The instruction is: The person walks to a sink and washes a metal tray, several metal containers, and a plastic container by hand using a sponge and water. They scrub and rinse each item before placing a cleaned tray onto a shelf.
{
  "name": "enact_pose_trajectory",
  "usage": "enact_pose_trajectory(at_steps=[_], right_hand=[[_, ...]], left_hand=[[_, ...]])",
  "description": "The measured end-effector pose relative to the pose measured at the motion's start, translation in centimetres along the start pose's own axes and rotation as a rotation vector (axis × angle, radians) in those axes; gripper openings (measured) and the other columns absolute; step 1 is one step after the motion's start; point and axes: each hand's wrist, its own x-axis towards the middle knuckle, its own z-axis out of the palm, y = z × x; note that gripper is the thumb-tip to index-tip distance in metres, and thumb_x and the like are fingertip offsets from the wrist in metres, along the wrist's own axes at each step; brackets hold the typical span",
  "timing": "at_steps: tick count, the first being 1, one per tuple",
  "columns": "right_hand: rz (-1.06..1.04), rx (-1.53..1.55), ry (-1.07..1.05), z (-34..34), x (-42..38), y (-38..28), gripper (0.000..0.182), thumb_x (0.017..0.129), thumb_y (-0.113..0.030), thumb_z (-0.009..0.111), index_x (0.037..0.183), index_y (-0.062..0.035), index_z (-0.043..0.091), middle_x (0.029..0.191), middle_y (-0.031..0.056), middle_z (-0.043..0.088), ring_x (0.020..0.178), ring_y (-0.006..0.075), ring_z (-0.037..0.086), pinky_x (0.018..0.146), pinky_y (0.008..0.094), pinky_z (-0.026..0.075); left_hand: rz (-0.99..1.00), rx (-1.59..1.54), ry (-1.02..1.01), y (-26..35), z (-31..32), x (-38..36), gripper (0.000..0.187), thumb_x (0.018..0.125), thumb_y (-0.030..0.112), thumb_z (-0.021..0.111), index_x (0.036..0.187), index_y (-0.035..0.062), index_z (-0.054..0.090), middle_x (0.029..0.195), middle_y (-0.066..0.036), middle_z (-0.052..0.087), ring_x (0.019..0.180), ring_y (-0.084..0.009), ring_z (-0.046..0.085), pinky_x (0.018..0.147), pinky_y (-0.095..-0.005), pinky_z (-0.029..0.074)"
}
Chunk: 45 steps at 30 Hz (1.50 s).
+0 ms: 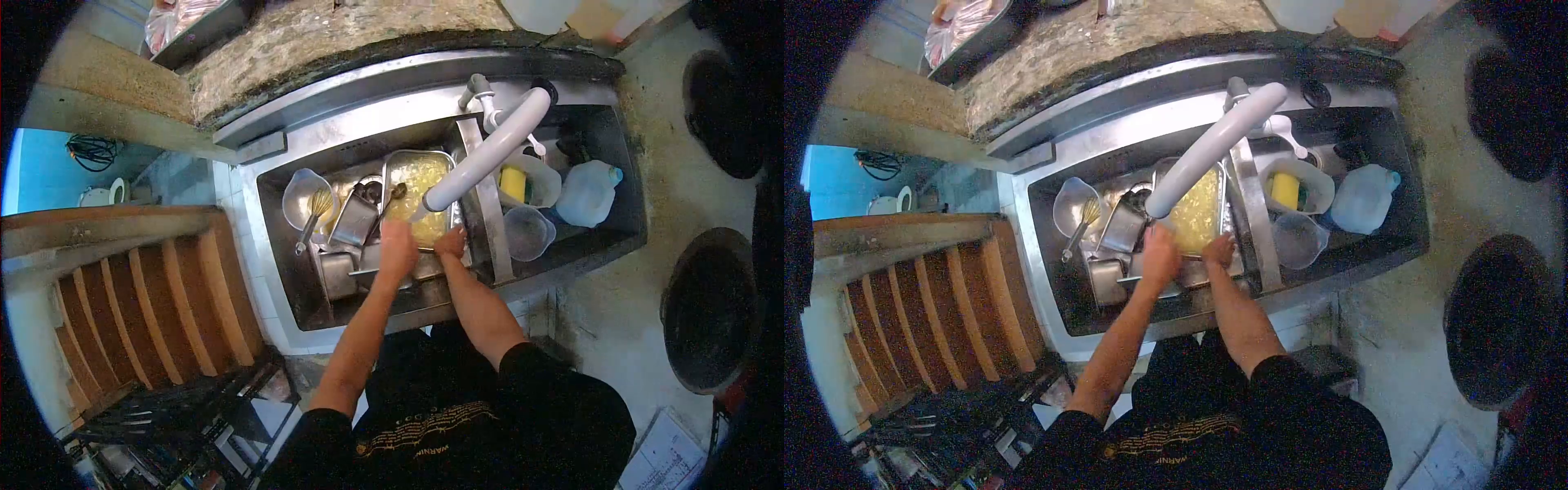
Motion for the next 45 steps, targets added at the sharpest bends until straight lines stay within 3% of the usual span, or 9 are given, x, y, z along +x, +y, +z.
enact_pose_trajectory(at_steps=[3,11,15,22,28,32,40,42,45], right_hand=[[-0.161,0.045,0.009,-2.7,-0.5,-1.4,0.034,0.082,-0.014,0.065,0.112,-0.0001,0.054,0.119,0.0263,0.055,0.109,0.0458,0.059,0.09,0.0517,0.052],[-0.604,0.473,0.117,-14.9,-10.8,-8.5,0.039,0.087,-0.03,0.069,0.101,0.0014,0.05,0.111,0.0241,0.057,0.108,0.0449,0.056,0.088,0.0488,0.044],[0.016,0.556,-0.053,-6.6,-8.0,-2.6,0.069,0.091,-0.042,0.064,0.14,0.003,0.044,0.145,0.029,0.043,0.135,0.0451,0.039,0.113,0.0496,0.031],[-0.294,0.372,-0.158,-12.9,-10.9,-2.4,0.049,0.089,-0.03,0.064,0.126,0.0022,0.056,0.128,0.0276,0.056,0.121,0.0433,0.053,0.101,0.0469,0.043],[-0.471,0.278,0.502,-22.8,6.7,4.3,0.022,0.085,-0.018,0.062,0.097,-0.0003,0.067,0.088,0.0195,0.067,0.087,0.0392,0.066,0.08,0.0458,0.053],[-0.303,-0.043,-0.07,-16.4,23.6,3.1,0.037,0.083,-0.022,0.062,0.11,0.0044,0.065,0.112,0.026,0.067,0.105,0.0381,0.066,0.09,0.0458,0.051],[-0.329,-0.289,-0.27,-9.6,25.3,2.8,0.065,0.081,-0.046,0.067,0.127,-0.001,0.061,0.135,0.0225,0.057,0.122,0.0345,0.058,0.101,0.0446,0.046],[-0.478,-0.193,-0.502,-19.7,21.6,0.2,0.065,0.082,-0.047,0.067,0.127,-0.0013,0.06,0.135,0.0214,0.057,0.122,0.0342,0.058,0.101,0.0452,0.045],[-0.544,0.423,-0.058,-33.6,12.1,4.1,0.03,0.088,-0.026,0.065,0.105,-0.0024,0.071,0.108,0.0189,0.07,0.101,0.0312,0.068,0.088,0.0412,0.052]], left_hand=[[-0.098,-0.032,-0.356,2.2,4.6,0.2,0.035,0.081,0.02,0.066,0.109,-0.0003,0.06,0.116,-0.019,0.059,0.117,-0.0396,0.051,0.111,-0.0493,0.032],[-0.519,-1.223,0.362,5.0,0.5,0.9,0.025,0.097,0.022,0.055,0.103,-0.0015,0.058,0.106,-0.017,0.063,0.097,-0.0266,0.063,0.083,-0.0404,0.05],[-0.92,-1.337,0.495,5.1,-2.4,4.1,0.037,0.103,0.033,0.049,0.094,-0.0013,0.058,0.083,-0.007,0.061,0.073,-0.0176,0.059,0.064,-0.0336,0.049],[-1.219,-1.932,0.482,4.1,-0.6,2.9,0.047,0.102,0.047,0.047,0.094,0.0023,0.059,0.088,-0.012,0.063,0.078,-0.0219,0.062,0.068,-0.0362,0.054],[-0.979,-1.749,0.288,5.7,-2.0,7.7,0.036,0.101,0.039,0.051,0.1,0.0032,0.059,0.096,-0.01,0.064,0.08,-0.022,0.064,0.07,-0.0367,0.055],[-1.009,-1.5,0.213,4.7,-4.5,11.3,0.038,0.101,0.041,0.052,0.104,0.0038,0.06,0.102,-0.01,0.066,0.089,-0.0215,0.065,0.072,-0.034,0.055],[-0.971,-1.313,-0.024,3.3,-6.0,9.7,0.043,0.098,0.046,0.057,0.108,0.0044,0.061,0.101,-0.008,0.067,0.089,-0.021,0.065,0.076,-0.0346,0.055],[-0.976,-1.265,-0.017,4.2,-7.2,10.0,0.044,0.098,0.047,0.056,0.107,0.0045,0.061,0.099,-0.008,0.067,0.088,-0.0201,0.064,0.075,-0.0342,0.054],[-1.014,-1.272,-0.131,3.8,-6.9,9.5,0.049,0.097,0.053,0.054,0.108,0.0053,0.062,0.098,-0.008,0.068,0.089,-0.0195,0.064,0.076,-0.0324,0.05]])
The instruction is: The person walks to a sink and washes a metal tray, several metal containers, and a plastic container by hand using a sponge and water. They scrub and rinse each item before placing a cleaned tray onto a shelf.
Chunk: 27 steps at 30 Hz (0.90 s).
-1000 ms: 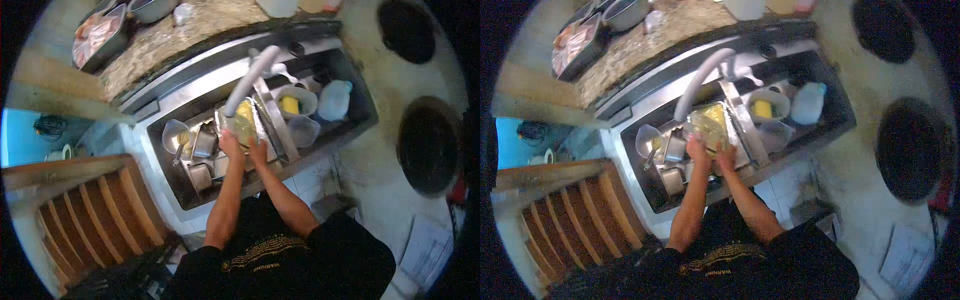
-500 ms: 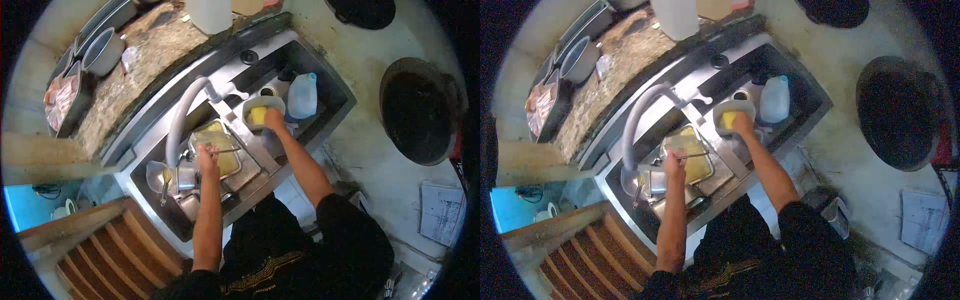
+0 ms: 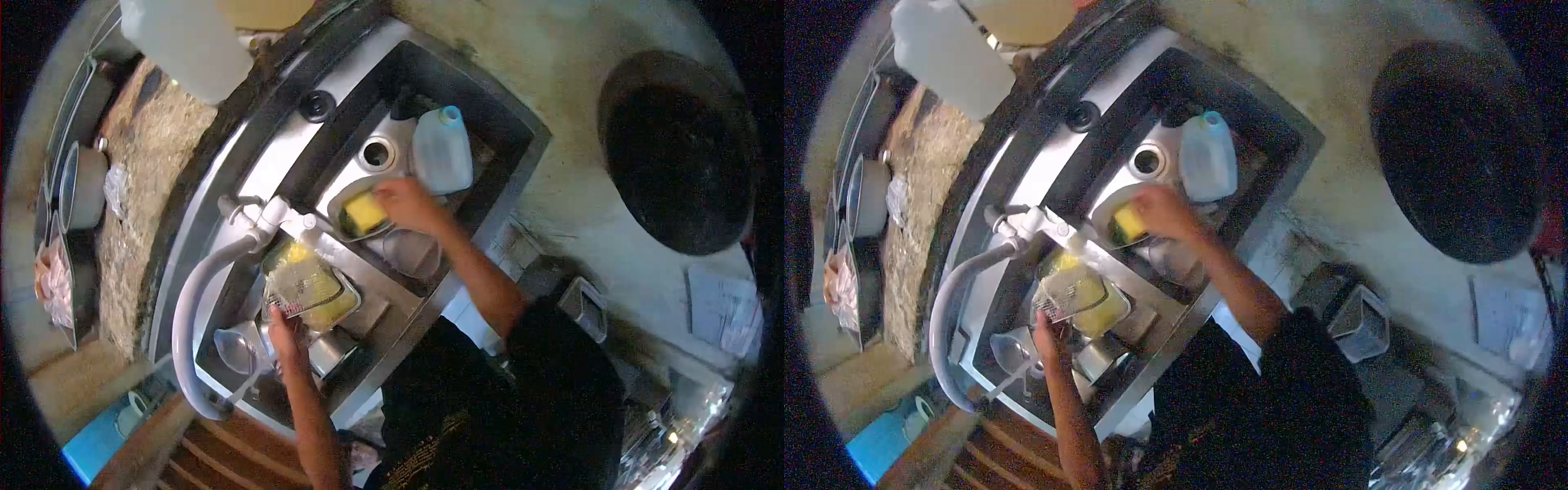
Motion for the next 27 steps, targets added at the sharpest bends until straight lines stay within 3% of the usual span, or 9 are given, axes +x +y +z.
enact_pose_trajectory(at_steps=[2,3,6,10,13,14,18,22,27], right_hand=[[0.142,-0.186,0.447,-7.9,-3.2,0.1,0.024,0.089,-0.02,0.064,0.102,-0.0016,0.071,0.09,0.0173,0.072,0.086,0.03,0.07,0.078,0.0409,0.054],[0.282,-0.114,0.645,-11.3,-3.4,1.1,0.023,0.088,-0.022,0.061,0.095,-0.0025,0.07,0.092,0.0211,0.07,0.087,0.0373,0.069,0.076,0.0467,0.054],[0.554,-0.471,0.476,-17.5,3.4,14.6,0.026,0.09,-0.024,0.056,0.097,-0.0037,0.07,0.091,0.021,0.07,0.088,0.0388,0.068,0.079,0.046,0.054],[0.638,-0.615,0.085,-13.9,10.6,23.1,0.027,0.091,-0.024,0.055,0.102,-0.0033,0.068,0.096,0.021,0.068,0.092,0.0379,0.067,0.082,0.0456,0.052],[0.637,-0.647,0.028,-10.9,13.1,25.3,0.028,0.092,-0.025,0.055,0.105,-0.003,0.067,0.1,0.021,0.067,0.095,0.0372,0.066,0.084,0.0453,0.052],[0.635,-0.654,0.017,-10.2,13.8,26.0,0.029,0.092,-0.025,0.054,0.107,-0.0029,0.066,0.101,0.0209,0.067,0.096,0.0369,0.065,0.085,0.0452,0.051],[0.629,-0.67,0.037,-8.8,15.0,27.6,0.031,0.093,-0.025,0.053,0.111,-0.0025,0.064,0.106,0.0209,0.066,0.101,0.036,0.064,0.088,0.0448,0.05],[0.629,-0.661,0.064,-8.1,15.3,28.4,0.034,0.094,-0.026,0.053,0.116,-0.0021,0.062,0.111,0.0209,0.064,0.105,0.0351,0.063,0.091,0.0444,0.049],[0.635,-0.642,0.111,-8.2,14.9,27.9,0.037,0.096,-0.026,0.051,0.122,-0.0016,0.06,0.117,0.0208,0.062,0.11,0.0339,0.061,0.095,0.0439,0.047]], left_hand=[[-0.03,-0.041,-0.071,0.5,0.1,-1.5,0.049,0.096,0.053,0.055,0.111,0.0069,0.063,0.1,-0.007,0.069,0.094,-0.0198,0.063,0.08,-0.0332,0.046],[-0.036,-0.079,-0.045,1.1,0.4,-2.3,0.048,0.097,0.052,0.055,0.112,0.0072,0.062,0.101,-0.006,0.069,0.095,-0.02,0.063,0.08,-0.0337,0.046],[-0.065,-0.126,0.006,0.0,-1.3,-3.1,0.045,0.099,0.049,0.052,0.118,0.0084,0.06,0.109,-0.006,0.067,0.099,-0.0221,0.063,0.083,-0.0352,0.047],[0.145,-0.137,-0.016,1.3,0.1,-5.8,0.046,0.1,0.049,0.05,0.12,0.0094,0.059,0.115,-0.009,0.065,0.108,-0.0257,0.061,0.094,-0.0402,0.045],[-0.135,-0.19,0.094,0.6,0.4,-5.5,0.048,0.1,0.052,0.048,0.121,0.0101,0.059,0.115,-0.008,0.065,0.114,-0.0264,0.057,0.1,-0.0482,0.04],[-0.018,-0.21,0.097,0.0,-0.1,-5.2,0.052,0.098,0.057,0.048,0.122,0.0108,0.059,0.118,-0.007,0.064,0.12,-0.0272,0.053,0.105,-0.0544,0.034],[-0.198,-0.425,0.065,-2.5,1.4,-6.1,0.057,0.097,0.06,0.049,0.122,0.0104,0.058,0.121,-0.008,0.062,0.119,-0.0267,0.053,0.104,-0.0527,0.036],[-0.102,-0.534,0.073,-2.5,1.8,-4.4,0.057,0.099,0.057,0.047,0.121,0.006,0.058,0.115,-0.011,0.065,0.116,-0.0273,0.056,0.103,-0.0479,0.038],[0.068,-0.249,0.095,2.0,5.6,-3.6,0.052,0.103,0.048,0.044,0.115,-0.0013,0.058,0.109,-0.015,0.067,0.105,-0.0251,0.063,0.095,-0.0418,0.047]])
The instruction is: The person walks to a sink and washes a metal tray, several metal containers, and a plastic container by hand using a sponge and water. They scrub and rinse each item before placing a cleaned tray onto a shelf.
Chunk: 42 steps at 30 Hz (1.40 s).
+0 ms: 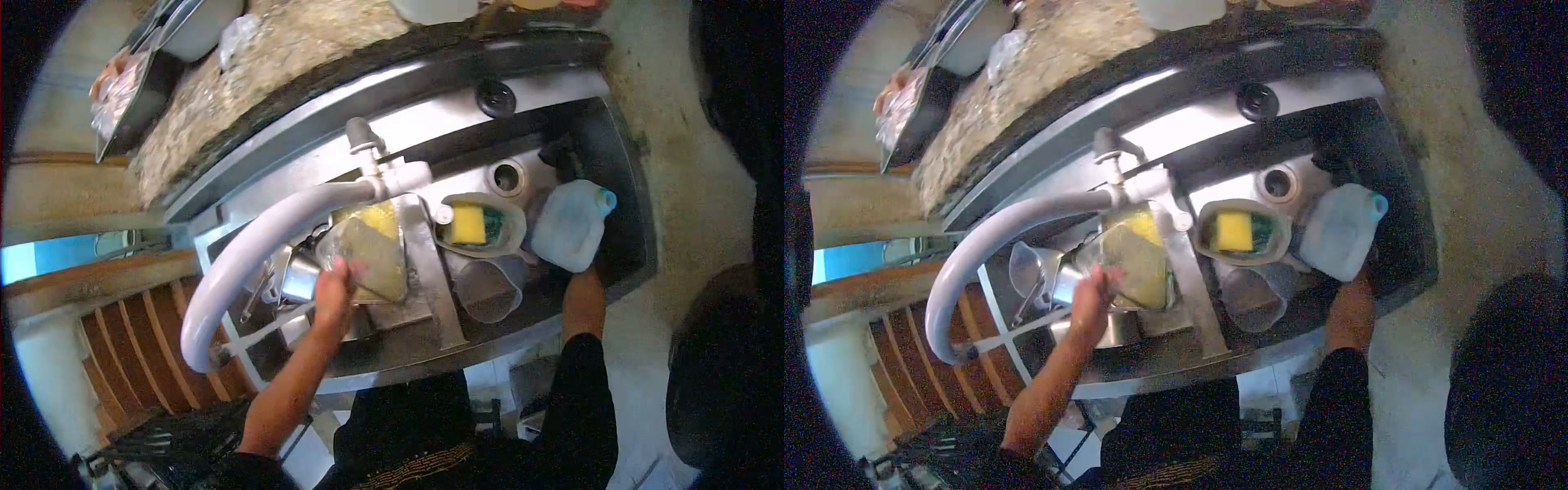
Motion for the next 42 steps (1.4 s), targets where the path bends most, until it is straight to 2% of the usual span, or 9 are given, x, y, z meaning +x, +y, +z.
enact_pose_trajectory(at_steps=[11,18,25,27,30,33,36,38,42], right_hand=[[0.208,0.733,0.377,-18.0,-25.6,-1.7,0.045,0.099,-0.028,0.049,0.134,-0.0005,0.054,0.13,0.0207,0.059,0.122,0.0313,0.057,0.103,0.0428,0.044],[-1.186,-0.127,0.202,-9.3,-30.3,-15.5,0.039,0.09,-0.005,0.051,0.128,0.0005,0.058,0.128,0.0206,0.06,0.121,0.0386,0.053,0.105,0.0476,0.04],[-0.499,0.009,-0.376,7.1,-21.7,-22.4,0.041,0.082,-0.028,0.061,0.109,0.002,0.065,0.116,0.0258,0.065,0.109,0.0412,0.062,0.094,0.0448,0.049],[-0.629,-0.103,-0.234,17.6,-13.5,-19.4,0.043,0.082,-0.034,0.059,0.105,0.0022,0.067,0.115,0.027,0.065,0.107,0.0408,0.064,0.092,0.0475,0.05],[-0.214,0.223,-0.133,17.3,-14.3,-20.1,0.036,0.084,-0.027,0.06,0.101,0.0032,0.068,0.114,0.0279,0.065,0.105,0.0414,0.065,0.087,0.0485,0.052],[-0.727,-0.396,-0.369,11.9,-15.8,-19.4,0.033,0.086,-0.023,0.062,0.105,0.0036,0.067,0.11,0.027,0.067,0.098,0.0378,0.068,0.084,0.0453,0.054],[-0.516,0.094,-0.567,1.1,-23.3,-17.9,0.037,0.091,-0.027,0.063,0.113,0.0029,0.064,0.105,0.0203,0.07,0.09,0.0328,0.07,0.083,0.0445,0.056],[-0.174,1.077,-0.776,-5.4,-30.8,-15.9,0.042,0.098,-0.034,0.058,0.123,-0.001,0.06,0.106,0.0119,0.069,0.093,0.0263,0.068,0.083,0.0462,0.058],[-0.192,1.572,-0.758,-11.4,-36.8,-19.4,0.043,0.103,-0.035,0.05,0.13,-0.0013,0.052,0.11,0.0089,0.064,0.096,0.024,0.065,0.085,0.0479,0.058]], left_hand=[[-0.269,-0.387,-0.053,-3.1,-4.8,-0.8,0.059,0.099,0.058,0.046,0.13,0.0078,0.048,0.127,-0.011,0.059,0.115,-0.0277,0.059,0.098,-0.0475,0.047],[-0.155,-0.343,-0.107,-2.6,-4.4,1.3,0.064,0.103,0.056,0.031,0.139,0.0037,0.039,0.134,-0.016,0.054,0.122,-0.0311,0.056,0.097,-0.0513,0.048],[-0.191,-0.359,-0.14,-3.8,-4.8,1.4,0.073,0.1,0.063,0.029,0.142,0.0042,0.04,0.134,-0.013,0.054,0.125,-0.031,0.053,0.103,-0.0609,0.037],[-0.195,-0.296,-0.102,-3.1,-4.7,0.5,0.076,0.099,0.065,0.03,0.143,0.0043,0.038,0.134,-0.013,0.055,0.126,-0.0313,0.052,0.105,-0.0611,0.035],[-0.183,-0.347,-0.109,-4.5,-5.0,0.6,0.077,0.098,0.067,0.031,0.144,0.0051,0.037,0.135,-0.014,0.054,0.127,-0.0319,0.051,0.106,-0.0608,0.034],[-0.147,-0.36,-0.123,-4.2,-4.4,0.6,0.077,0.098,0.067,0.032,0.144,0.0063,0.036,0.137,-0.014,0.052,0.128,-0.0323,0.051,0.105,-0.0602,0.037],[-0.145,-0.421,-0.152,-5.3,-5.0,1.4,0.076,0.098,0.067,0.031,0.144,0.0065,0.034,0.137,-0.015,0.05,0.128,-0.0336,0.05,0.104,-0.0613,0.04],[-0.117,-0.419,-0.13,-4.6,-4.4,0.6,0.074,0.098,0.065,0.03,0.142,0.0058,0.036,0.135,-0.016,0.051,0.127,-0.034,0.051,0.102,-0.0617,0.042],[-0.192,-0.542,-0.207,-4.8,-5.6,1.7,0.07,0.1,0.063,0.029,0.137,0.0048,0.04,0.131,-0.016,0.053,0.124,-0.0345,0.053,0.099,-0.0633,0.044]])
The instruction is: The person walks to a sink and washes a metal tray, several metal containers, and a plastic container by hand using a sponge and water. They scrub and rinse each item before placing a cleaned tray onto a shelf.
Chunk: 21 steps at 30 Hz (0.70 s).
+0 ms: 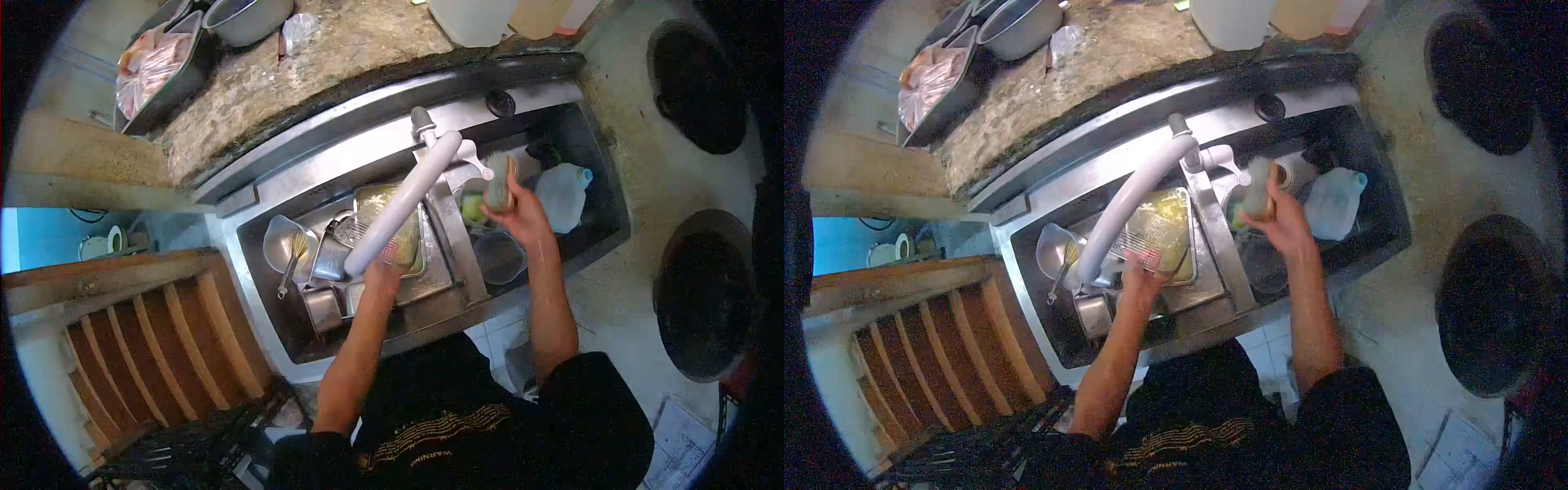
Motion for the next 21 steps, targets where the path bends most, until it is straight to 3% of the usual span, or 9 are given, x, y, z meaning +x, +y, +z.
enact_pose_trajectory(at_steps=[2,5,8,11,12,15,18,20,21], right_hand=[[-0.048,-0.048,-0.032,5.5,-1.2,-3.5,0.045,0.104,-0.035,0.049,0.132,-0.0001,0.049,0.111,0.0097,0.063,0.097,0.0227,0.064,0.086,0.0469,0.057],[-0.074,-0.126,-0.137,7.6,0.4,-5.8,0.045,0.104,-0.034,0.048,0.131,0.0015,0.049,0.107,0.0101,0.062,0.093,0.0219,0.064,0.088,0.0447,0.057],[-0.344,-0.024,-0.13,8.1,-2.1,-5.0,0.043,0.105,-0.033,0.047,0.13,0.001,0.051,0.11,0.0106,0.063,0.096,0.0203,0.065,0.086,0.0386,0.057],[-0.552,-0.21,0.259,8.3,-4.3,3.0,0.042,0.105,-0.031,0.045,0.132,0.0012,0.052,0.115,0.0106,0.064,0.103,0.0222,0.064,0.091,0.0395,0.053],[-0.695,-0.436,0.147,8.3,-4.1,6.5,0.041,0.103,-0.026,0.046,0.133,0.0008,0.051,0.118,0.0134,0.062,0.106,0.0259,0.061,0.094,0.0416,0.05],[-1.08,-1.114,-0.226,8.8,-2.7,16.5,0.043,0.096,-0.013,0.051,0.137,-0.0005,0.05,0.127,0.0217,0.056,0.118,0.0368,0.053,0.103,0.0479,0.039],[-0.877,-1.491,-0.274,10.7,-3.8,17.7,0.041,0.09,-0.01,0.053,0.13,-0.0016,0.056,0.127,0.0233,0.054,0.115,0.04,0.05,0.097,0.0484,0.039],[-0.795,-1.569,-0.346,11.4,-4.1,18.3,0.038,0.09,-0.011,0.053,0.126,-0.002,0.059,0.129,0.0237,0.052,0.114,0.0413,0.049,0.093,0.0504,0.039],[-0.759,-1.568,-0.384,11.6,-4.4,18.6,0.036,0.09,-0.013,0.053,0.124,-0.0021,0.06,0.13,0.0238,0.052,0.114,0.0418,0.049,0.091,0.0518,0.039]], left_hand=[[-0.015,0.023,0.082,0.4,-1.2,0.6,0.069,0.1,0.063,0.027,0.135,0.0046,0.042,0.13,-0.015,0.054,0.122,-0.0352,0.054,0.097,-0.0647,0.044],[-0.039,-0.161,0.013,1.7,-2.4,-0.3,0.068,0.1,0.063,0.028,0.13,0.0043,0.045,0.131,-0.015,0.055,0.124,-0.037,0.054,0.093,-0.0669,0.046],[-0.048,-0.317,0.096,2.0,-3.0,-0.3,0.058,0.103,0.053,0.032,0.136,0.0073,0.043,0.137,-0.013,0.051,0.124,-0.0352,0.053,0.1,-0.0671,0.041],[0.002,-0.393,0.08,-0.3,-4.9,0.5,0.059,0.102,0.055,0.037,0.134,0.0052,0.043,0.137,-0.015,0.051,0.125,-0.0366,0.053,0.103,-0.0634,0.042],[0.023,-0.388,0.048,-0.8,-5.0,0.9,0.063,0.1,0.058,0.038,0.131,0.0033,0.044,0.136,-0.017,0.053,0.126,-0.0379,0.053,0.102,-0.0614,0.044],[-0.073,-0.32,0.034,-0.9,-2.5,-0.7,0.04,0.105,0.041,0.039,0.119,0.0055,0.052,0.117,-0.012,0.059,0.112,-0.0306,0.06,0.101,-0.0506,0.048],[-0.022,-0.32,-0.137,-2.7,-7.5,1.4,0.03,0.103,0.032,0.048,0.115,0.0063,0.055,0.108,-0.01,0.063,0.105,-0.0263,0.062,0.098,-0.0473,0.05],[0.067,-0.337,0.029,-2.8,-6.7,4.0,0.026,0.102,0.031,0.046,0.108,0.0067,0.056,0.099,-0.01,0.063,0.097,-0.0239,0.062,0.092,-0.0475,0.052],[0.073,-0.324,0.06,-1.3,-4.9,1.7,0.035,0.105,0.036,0.038,0.096,0.0064,0.055,0.09,-0.009,0.061,0.09,-0.0248,0.062,0.092,-0.0488,0.052]])
